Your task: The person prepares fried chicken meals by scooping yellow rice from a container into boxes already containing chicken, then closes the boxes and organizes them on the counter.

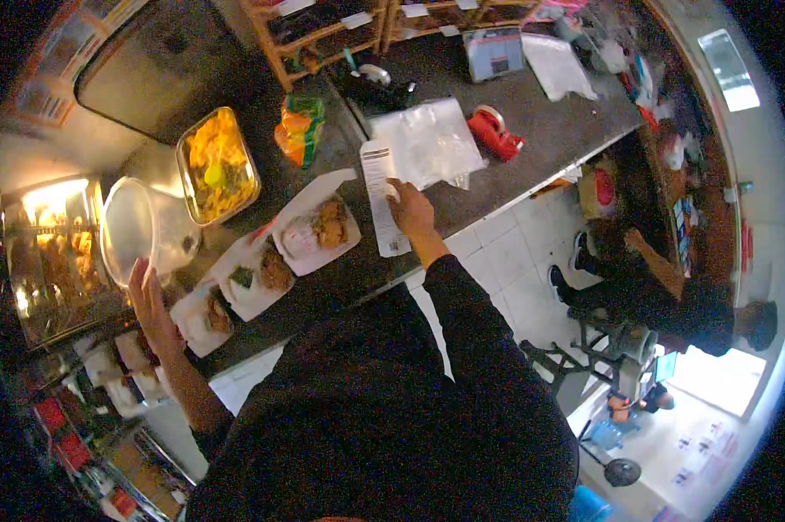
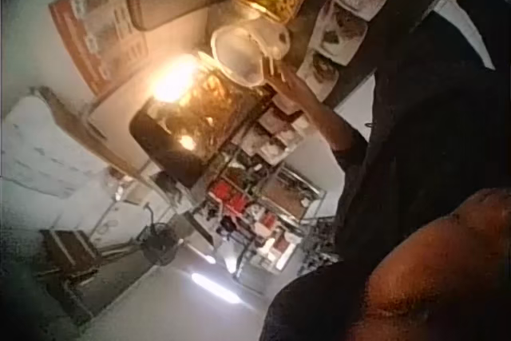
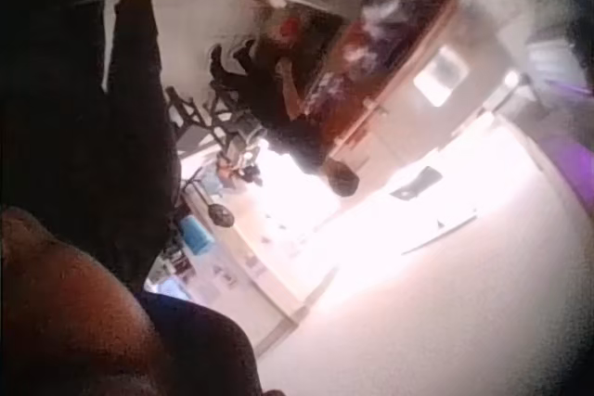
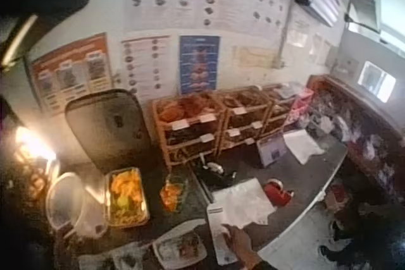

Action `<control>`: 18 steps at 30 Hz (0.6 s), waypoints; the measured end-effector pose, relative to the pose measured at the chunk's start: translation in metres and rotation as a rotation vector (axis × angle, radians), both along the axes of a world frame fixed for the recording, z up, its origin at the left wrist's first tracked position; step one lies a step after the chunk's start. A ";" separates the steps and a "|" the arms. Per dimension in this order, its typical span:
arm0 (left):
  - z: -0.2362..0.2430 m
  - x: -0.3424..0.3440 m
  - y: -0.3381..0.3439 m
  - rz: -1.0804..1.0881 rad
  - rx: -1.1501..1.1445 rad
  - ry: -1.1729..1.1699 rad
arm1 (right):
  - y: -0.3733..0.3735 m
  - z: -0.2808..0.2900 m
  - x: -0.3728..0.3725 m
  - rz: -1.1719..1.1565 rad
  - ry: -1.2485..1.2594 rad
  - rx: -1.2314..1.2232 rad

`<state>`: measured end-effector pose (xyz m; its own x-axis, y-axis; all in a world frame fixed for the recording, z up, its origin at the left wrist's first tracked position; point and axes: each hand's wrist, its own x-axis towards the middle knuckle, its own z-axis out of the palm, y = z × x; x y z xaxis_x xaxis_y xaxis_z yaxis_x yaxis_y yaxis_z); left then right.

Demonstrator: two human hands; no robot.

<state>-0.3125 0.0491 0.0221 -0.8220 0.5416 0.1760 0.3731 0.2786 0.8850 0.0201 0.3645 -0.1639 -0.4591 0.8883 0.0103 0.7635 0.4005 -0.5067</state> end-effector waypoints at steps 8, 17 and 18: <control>-0.013 0.063 0.008 -0.030 -0.283 0.227 | 0.175 0.010 -0.026 -0.231 0.359 0.318; -0.121 0.217 -0.171 0.502 -0.494 -0.410 | 0.394 -0.028 -0.137 -0.188 -0.044 0.745; -0.126 0.241 -0.194 0.590 -0.539 -0.592 | 0.402 -0.036 -0.144 -0.174 -0.037 0.640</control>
